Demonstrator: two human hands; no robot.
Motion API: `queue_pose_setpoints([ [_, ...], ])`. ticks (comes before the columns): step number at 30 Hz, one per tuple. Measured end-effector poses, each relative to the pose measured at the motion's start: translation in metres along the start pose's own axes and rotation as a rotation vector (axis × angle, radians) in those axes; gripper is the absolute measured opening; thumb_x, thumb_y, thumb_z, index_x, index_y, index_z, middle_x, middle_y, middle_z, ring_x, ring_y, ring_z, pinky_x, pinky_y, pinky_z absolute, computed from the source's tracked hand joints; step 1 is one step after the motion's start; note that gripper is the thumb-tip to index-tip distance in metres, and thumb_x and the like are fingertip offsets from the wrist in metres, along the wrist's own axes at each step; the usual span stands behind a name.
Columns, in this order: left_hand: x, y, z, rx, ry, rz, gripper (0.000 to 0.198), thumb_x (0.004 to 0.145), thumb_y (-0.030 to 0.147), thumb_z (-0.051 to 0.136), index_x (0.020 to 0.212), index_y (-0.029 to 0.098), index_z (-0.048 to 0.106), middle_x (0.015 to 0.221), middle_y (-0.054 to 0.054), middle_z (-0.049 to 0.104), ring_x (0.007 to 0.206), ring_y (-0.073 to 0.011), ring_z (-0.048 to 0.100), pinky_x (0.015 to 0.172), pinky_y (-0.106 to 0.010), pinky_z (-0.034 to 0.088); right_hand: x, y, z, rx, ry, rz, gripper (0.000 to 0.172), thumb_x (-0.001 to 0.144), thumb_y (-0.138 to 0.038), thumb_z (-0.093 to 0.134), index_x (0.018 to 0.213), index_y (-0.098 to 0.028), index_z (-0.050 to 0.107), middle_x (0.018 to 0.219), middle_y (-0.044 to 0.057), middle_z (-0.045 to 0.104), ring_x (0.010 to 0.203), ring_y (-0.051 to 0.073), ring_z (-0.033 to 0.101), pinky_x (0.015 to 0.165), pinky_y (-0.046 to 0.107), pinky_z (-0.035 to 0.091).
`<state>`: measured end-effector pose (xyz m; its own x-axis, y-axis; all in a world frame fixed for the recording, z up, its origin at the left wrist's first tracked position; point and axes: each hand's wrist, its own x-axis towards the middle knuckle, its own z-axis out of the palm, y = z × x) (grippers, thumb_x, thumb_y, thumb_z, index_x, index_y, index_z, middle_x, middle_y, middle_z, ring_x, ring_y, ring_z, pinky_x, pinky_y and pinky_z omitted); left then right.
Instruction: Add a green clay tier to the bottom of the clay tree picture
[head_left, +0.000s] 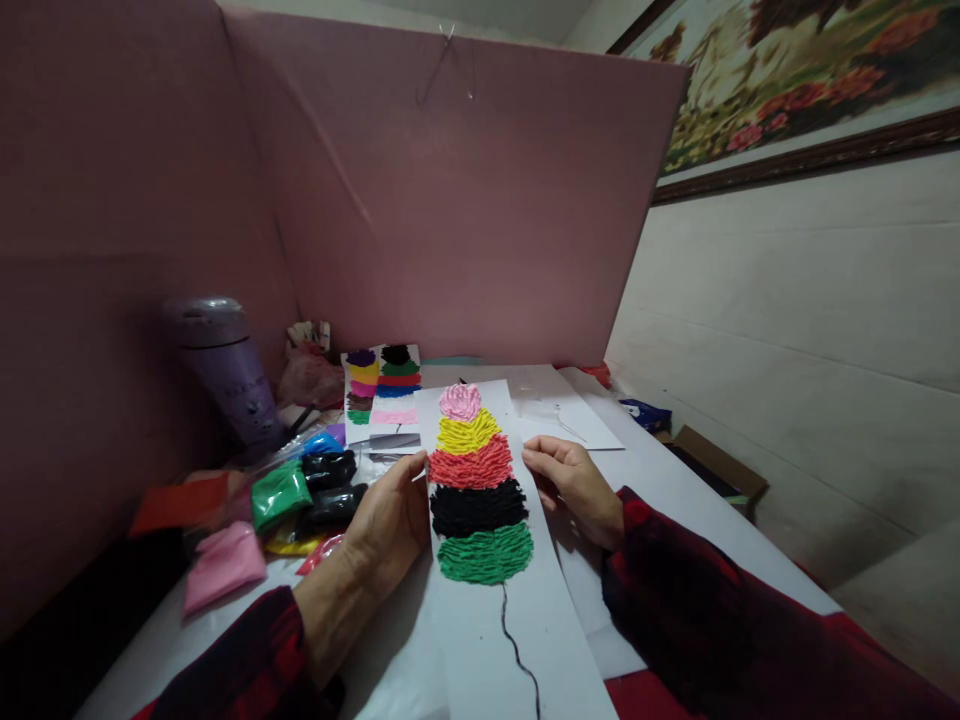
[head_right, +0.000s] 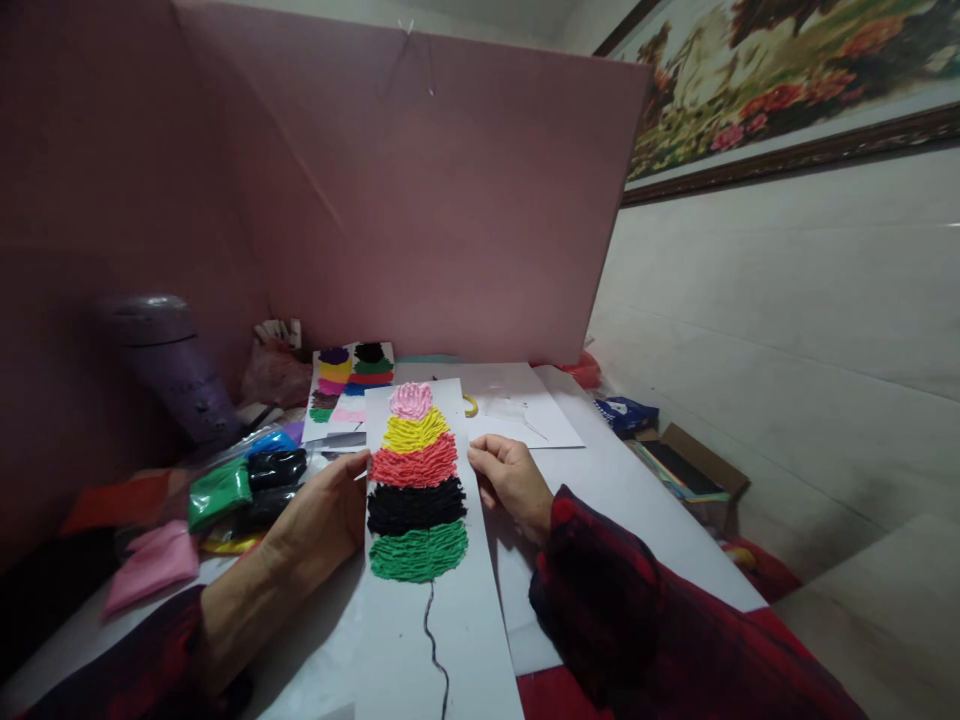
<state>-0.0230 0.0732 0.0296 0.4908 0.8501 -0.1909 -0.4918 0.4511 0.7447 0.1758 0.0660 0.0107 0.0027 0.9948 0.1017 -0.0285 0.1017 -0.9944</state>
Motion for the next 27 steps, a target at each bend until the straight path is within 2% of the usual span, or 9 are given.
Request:
queue_pose_setpoints([
  [5,0.002,-0.003,-0.003,0.023,0.011,0.067,0.037,0.09,0.018,0.038,0.118,0.008,0.061,0.102,-0.015,0.072,0.092,-0.0275,0.068,0.084,-0.04,0.052,0.0,0.0,0.0,-0.008,-0.002,0.016,0.025,0.073,-0.036,0.062,0.062,-0.018,0.048,0.043,-0.009,0.039,0.032,0.003,0.03,0.033,0.018,0.018],
  [12,0.001,-0.001,0.002,0.018,0.064,0.095,0.037,0.089,0.015,0.037,0.115,0.006,0.061,0.095,-0.014,0.073,0.086,-0.0265,0.07,0.081,-0.038,0.053,0.001,0.0,0.0,-0.022,-0.031,0.039,0.024,0.071,-0.037,0.061,0.062,-0.018,0.049,0.042,-0.01,0.039,0.032,0.003,0.03,0.032,0.017,0.02],
  [20,-0.002,0.002,0.012,-0.029,0.16,0.054,0.038,0.089,0.014,0.036,0.117,0.008,0.061,0.089,-0.011,0.075,0.077,-0.0255,0.071,0.081,-0.039,0.053,0.001,-0.001,0.0,-0.035,-0.04,0.056,0.023,0.071,-0.036,0.06,0.062,-0.018,0.048,0.041,-0.01,0.04,0.031,0.003,0.031,0.032,0.017,0.02],
  [27,-0.002,0.003,0.013,-0.05,0.159,0.061,0.038,0.088,0.013,0.037,0.117,0.007,0.059,0.087,-0.011,0.074,0.077,-0.0254,0.07,0.082,-0.039,0.052,0.001,0.0,0.0,-0.034,-0.038,0.077,0.02,0.069,-0.034,0.059,0.063,-0.019,0.048,0.041,-0.01,0.04,0.032,0.004,0.031,0.032,0.017,0.019],
])
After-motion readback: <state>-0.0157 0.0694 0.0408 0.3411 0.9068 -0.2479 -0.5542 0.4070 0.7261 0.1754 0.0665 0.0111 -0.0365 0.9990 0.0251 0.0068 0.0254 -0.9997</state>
